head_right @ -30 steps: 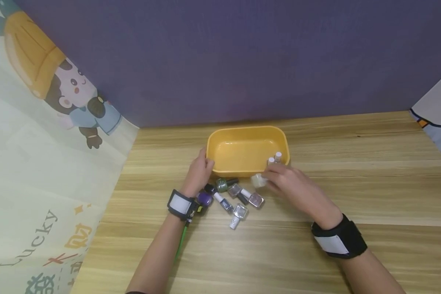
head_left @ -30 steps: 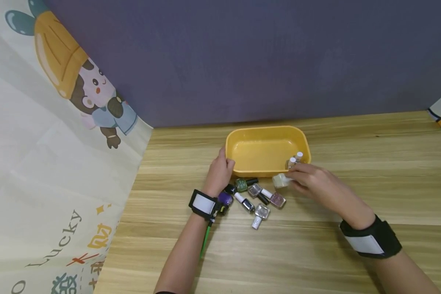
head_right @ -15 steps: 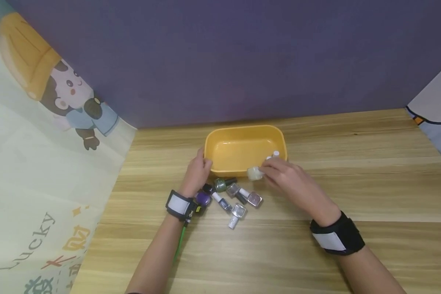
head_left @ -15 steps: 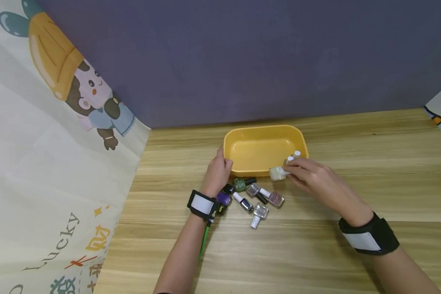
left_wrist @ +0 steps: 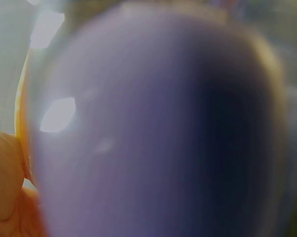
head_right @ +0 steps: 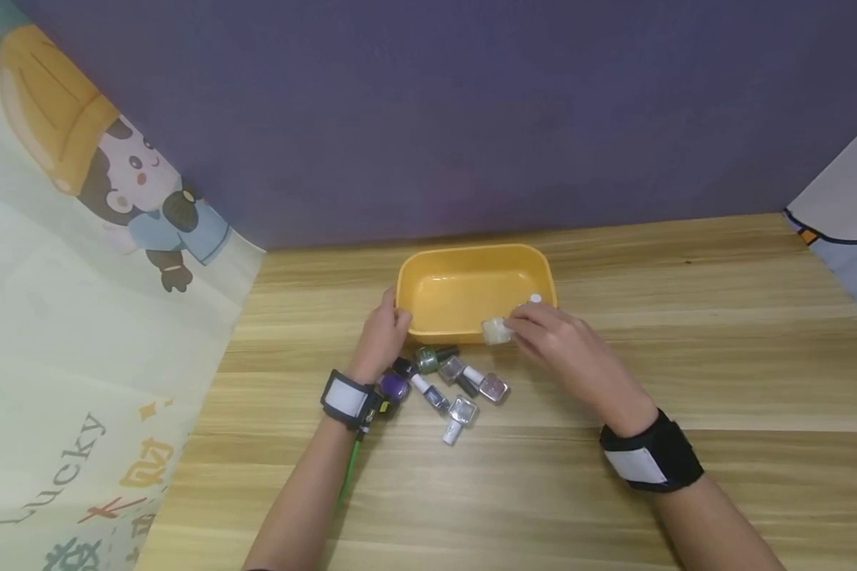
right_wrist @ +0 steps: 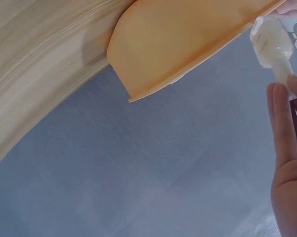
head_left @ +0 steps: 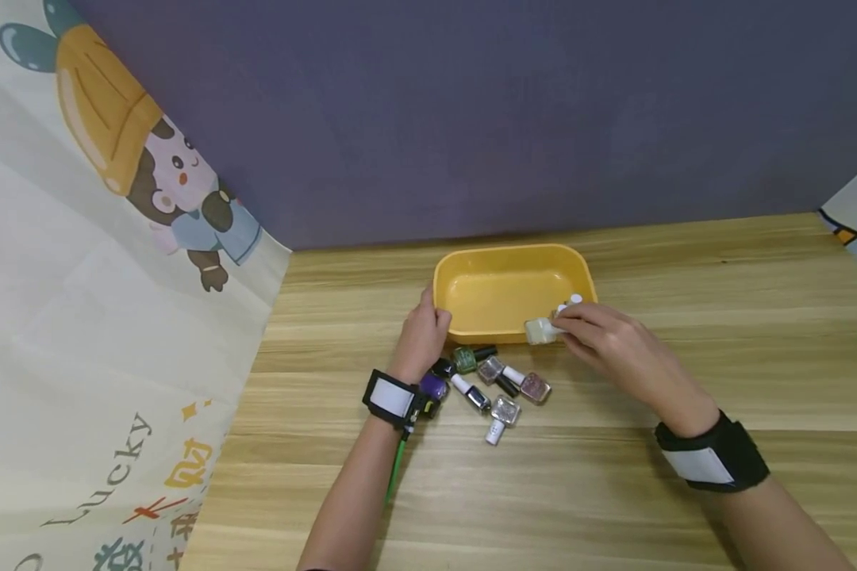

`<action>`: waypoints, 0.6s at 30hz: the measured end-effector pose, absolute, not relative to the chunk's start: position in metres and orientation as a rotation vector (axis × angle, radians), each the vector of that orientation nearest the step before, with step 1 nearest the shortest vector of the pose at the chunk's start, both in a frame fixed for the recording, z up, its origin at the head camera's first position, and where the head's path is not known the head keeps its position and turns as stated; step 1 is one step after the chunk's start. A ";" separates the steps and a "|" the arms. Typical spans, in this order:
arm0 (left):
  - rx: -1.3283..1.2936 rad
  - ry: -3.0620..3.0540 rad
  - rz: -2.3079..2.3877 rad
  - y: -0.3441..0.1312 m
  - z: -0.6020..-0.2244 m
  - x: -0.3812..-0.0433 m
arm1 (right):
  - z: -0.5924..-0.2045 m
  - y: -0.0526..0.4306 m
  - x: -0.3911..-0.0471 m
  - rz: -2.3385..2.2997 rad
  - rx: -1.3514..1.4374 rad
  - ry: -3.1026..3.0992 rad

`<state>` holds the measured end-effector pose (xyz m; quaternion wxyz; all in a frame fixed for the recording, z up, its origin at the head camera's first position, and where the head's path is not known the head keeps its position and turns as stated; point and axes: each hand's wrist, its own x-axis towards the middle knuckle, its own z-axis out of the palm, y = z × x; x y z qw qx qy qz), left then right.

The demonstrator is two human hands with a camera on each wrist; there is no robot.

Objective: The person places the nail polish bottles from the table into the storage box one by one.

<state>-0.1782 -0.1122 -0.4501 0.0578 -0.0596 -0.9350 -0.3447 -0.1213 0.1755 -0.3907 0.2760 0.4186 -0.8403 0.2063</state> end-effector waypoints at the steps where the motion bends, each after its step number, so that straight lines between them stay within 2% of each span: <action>1: -0.179 -2.833 -1.056 -0.111 -0.451 -0.179 | -0.390 0.177 -0.121 0.548 1.116 -2.264; 18: -0.196 -2.817 -1.058 -0.113 -0.449 -0.176 | -0.390 0.174 -0.124 0.565 1.033 -2.304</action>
